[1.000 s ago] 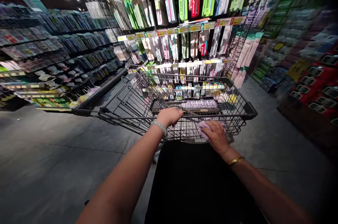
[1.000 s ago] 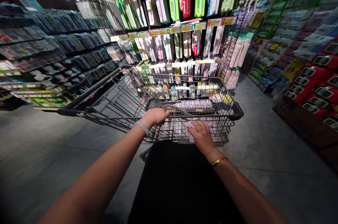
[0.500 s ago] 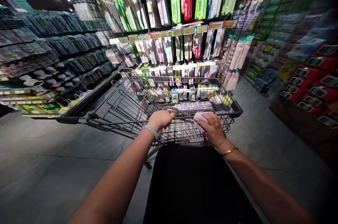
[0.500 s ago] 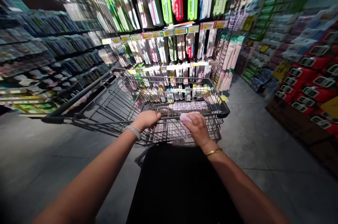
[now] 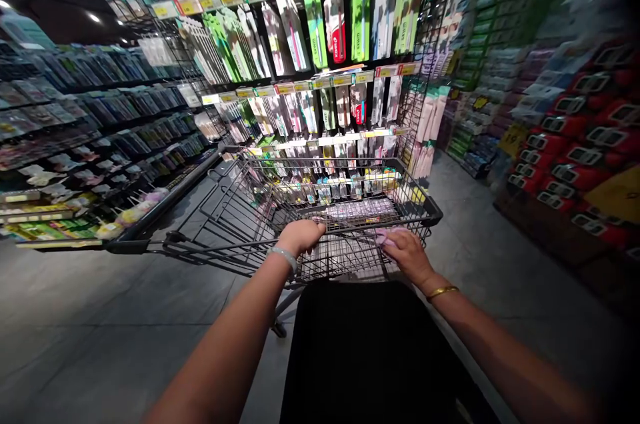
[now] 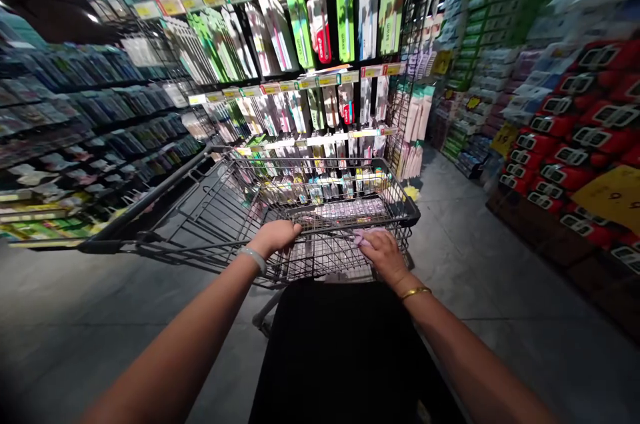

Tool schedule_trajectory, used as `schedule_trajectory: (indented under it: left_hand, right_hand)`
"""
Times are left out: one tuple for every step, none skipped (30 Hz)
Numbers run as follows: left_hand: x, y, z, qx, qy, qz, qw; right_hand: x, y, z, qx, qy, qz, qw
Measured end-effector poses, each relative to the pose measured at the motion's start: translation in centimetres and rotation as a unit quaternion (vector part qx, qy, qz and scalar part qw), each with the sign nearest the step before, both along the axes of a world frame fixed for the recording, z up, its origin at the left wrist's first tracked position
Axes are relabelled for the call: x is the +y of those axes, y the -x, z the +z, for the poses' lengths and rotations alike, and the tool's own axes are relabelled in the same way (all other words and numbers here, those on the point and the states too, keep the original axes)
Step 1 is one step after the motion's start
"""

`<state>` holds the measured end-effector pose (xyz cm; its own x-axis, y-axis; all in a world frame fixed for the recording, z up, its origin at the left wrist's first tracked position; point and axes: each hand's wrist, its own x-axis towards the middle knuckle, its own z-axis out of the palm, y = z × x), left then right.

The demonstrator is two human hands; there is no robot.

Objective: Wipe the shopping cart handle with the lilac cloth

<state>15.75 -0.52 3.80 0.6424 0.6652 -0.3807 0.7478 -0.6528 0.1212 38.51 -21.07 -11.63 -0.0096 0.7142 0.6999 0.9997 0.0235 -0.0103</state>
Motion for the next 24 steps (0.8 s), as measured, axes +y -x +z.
schedule_trajectory:
  left_hand:
    - [0.0,0.0,0.0,0.001,0.001,0.0,1.0]
    - [-0.1,0.0,0.0,0.003,0.002,-0.001,1.0]
    - [-0.1,0.0,0.0,0.004,0.002,-0.002,1.0]
    - [-0.1,0.0,0.0,0.005,0.002,-0.003,1.0]
    - [-0.1,0.0,0.0,0.005,0.001,-0.005,1.0]
    - [-0.1,0.1,0.0,0.006,0.0,-0.006,1.0]
    - [-0.2,0.1,0.0,0.006,-0.001,-0.008,1.0]
    - [-0.2,0.0,0.0,0.007,-0.003,-0.008,1.0]
    - [-0.3,0.0,0.1,0.008,-0.004,-0.008,1.0]
    - [-0.5,0.0,0.1,0.009,-0.005,-0.008,1.0]
    - [-0.6,0.0,0.2,0.009,-0.005,-0.007,1.0]
    - [-0.7,0.0,0.3,0.009,-0.006,-0.007,1.0]
    - [-0.9,0.0,0.3,0.01,-0.006,-0.006,1.0]
    - [-1.0,0.0,0.4,0.01,-0.006,-0.006,1.0]
    - [-1.1,0.1,0.4,0.011,-0.006,-0.006,1.0]
    - [-1.2,0.2,0.4,0.012,-0.006,-0.007,1.0]
    - [-1.3,0.3,0.3,0.013,-0.007,-0.008,1.0]
    - [-1.4,0.4,0.3,0.014,-0.008,-0.011,1.0]
    - [-1.4,0.4,0.3,0.017,-0.01,-0.014,1.0]
    - [-1.5,0.4,0.3,0.02,-0.014,-0.018,1.0]
    - [-1.6,0.4,0.3,0.024,-0.02,-0.022,0.999]
    - [-1.7,0.2,0.4,0.027,-0.029,-0.025,0.999]
    - [-1.9,-0.1,0.5,0.03,-0.041,-0.028,0.998]
    - [-2.1,-0.5,0.6,0.03,-0.052,-0.031,0.998]
  right_hand:
    - [-0.4,-0.2,-0.6,0.012,0.01,-0.004,1.0]
    - [-0.8,-0.4,-1.0,0.032,0.016,-0.014,0.999]
    - [-1.1,-0.6,-1.0,0.054,0.015,-0.029,0.998]
    - [-1.3,-0.8,-0.6,0.074,0.01,-0.044,0.996]
    - [-1.4,-1.0,-0.1,0.087,0.0,-0.057,0.995]
    - [-1.5,-1.2,0.6,0.095,-0.014,-0.066,0.993]
    - [-1.6,-1.4,1.1,0.1,-0.028,-0.075,0.992]
    - [-1.6,-1.6,1.5,0.104,-0.04,-0.084,0.99]
    - [-1.8,-1.7,1.5,0.109,-0.045,-0.094,0.989]
    - [-2.0,-1.9,1.2,0.115,-0.043,-0.103,0.987]
    - [-2.3,-2.0,0.6,0.121,-0.031,-0.107,0.986]
    - [-2.7,-2.2,0.0,0.128,-0.016,-0.105,0.986]
    - [-3.1,-2.5,-0.6,0.138,-0.002,-0.101,0.985]
    - [-3.6,-2.7,-1.0,0.148,0.005,-0.097,0.984]
    - [-4.0,-3.0,-0.9,0.157,0.003,-0.092,0.983]
    - [-4.3,-3.4,-0.5,0.163,-0.007,-0.09,0.983]
    - [-4.5,-3.8,0.3,0.164,-0.022,-0.09,0.982]
    - [-4.5,-4.1,1.3,0.161,-0.037,-0.093,0.982]
    - [-4.3,-4.4,2.6,0.157,-0.047,-0.102,0.981]
    - [-4.0,-4.6,3.9,0.156,-0.048,-0.122,0.979]
    - [-3.4,-4.6,5.1,0.159,-0.039,-0.148,0.975]
    - [-2.7,-4.4,6.2,0.168,-0.019,-0.172,0.971]
    - [-1.9,-3.8,7.1,0.179,0.009,-0.185,0.966]
    - [-0.9,-3.0,7.9,0.189,0.041,-0.181,0.964]
